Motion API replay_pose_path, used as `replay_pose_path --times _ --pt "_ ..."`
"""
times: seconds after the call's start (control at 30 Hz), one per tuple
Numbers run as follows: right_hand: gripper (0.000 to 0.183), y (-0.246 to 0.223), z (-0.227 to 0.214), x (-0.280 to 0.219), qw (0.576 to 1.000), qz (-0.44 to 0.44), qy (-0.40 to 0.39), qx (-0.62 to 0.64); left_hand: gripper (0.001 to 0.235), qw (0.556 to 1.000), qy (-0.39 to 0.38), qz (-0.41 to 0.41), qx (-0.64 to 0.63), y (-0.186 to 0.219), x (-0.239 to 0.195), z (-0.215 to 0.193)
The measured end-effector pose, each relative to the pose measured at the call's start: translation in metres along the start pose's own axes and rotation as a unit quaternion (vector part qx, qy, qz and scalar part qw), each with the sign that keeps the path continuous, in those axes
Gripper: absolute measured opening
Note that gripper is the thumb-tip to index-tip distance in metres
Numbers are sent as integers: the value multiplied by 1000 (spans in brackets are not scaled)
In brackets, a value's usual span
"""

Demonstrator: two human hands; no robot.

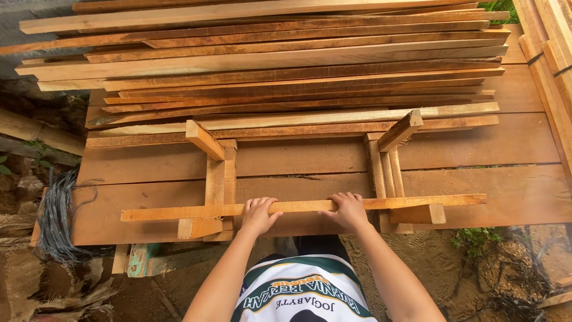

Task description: The person stacks long, thin wooden planks onto a wooden rack outdoors. They pick up planks from a pile and place them one by one onto the rack, aligning them carefully. The person repeats this process throughout the video, building up a neat stack of wood.

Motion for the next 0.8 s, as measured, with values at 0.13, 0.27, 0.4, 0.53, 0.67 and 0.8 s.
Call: replay_pose_path --times 0.13,0.27,0.4,0.53,0.67,0.8 --pt "49 3 1 1 1000 -3 8 -1 61 999 -21 -8 -25 16 -12 -19" --pt "49 -1 -3 1 1000 -3 -14 13 64 999 -33 -20 -17 11 -3 -10" --pt "45 -4 -9 -1 1000 -20 -5 19 62 999 -34 -33 -10 10 0 -6" --pt "44 4 0 4 999 -32 -12 15 60 998 -38 -40 -12 11 0 -6" --pt "45 4 1 6 998 -43 -24 26 59 998 -32 -47 -11 14 -1 -10" --pt "56 -8 -12 -2 998 -40 -24 35 60 998 -31 -55 -12 15 -4 -11"
Point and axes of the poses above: each hand's wrist, its own x-axis towards the middle knuckle, its own z-axis out of the palm, y = z × x, the point moved 9 cm from there along x, towards the middle knuckle
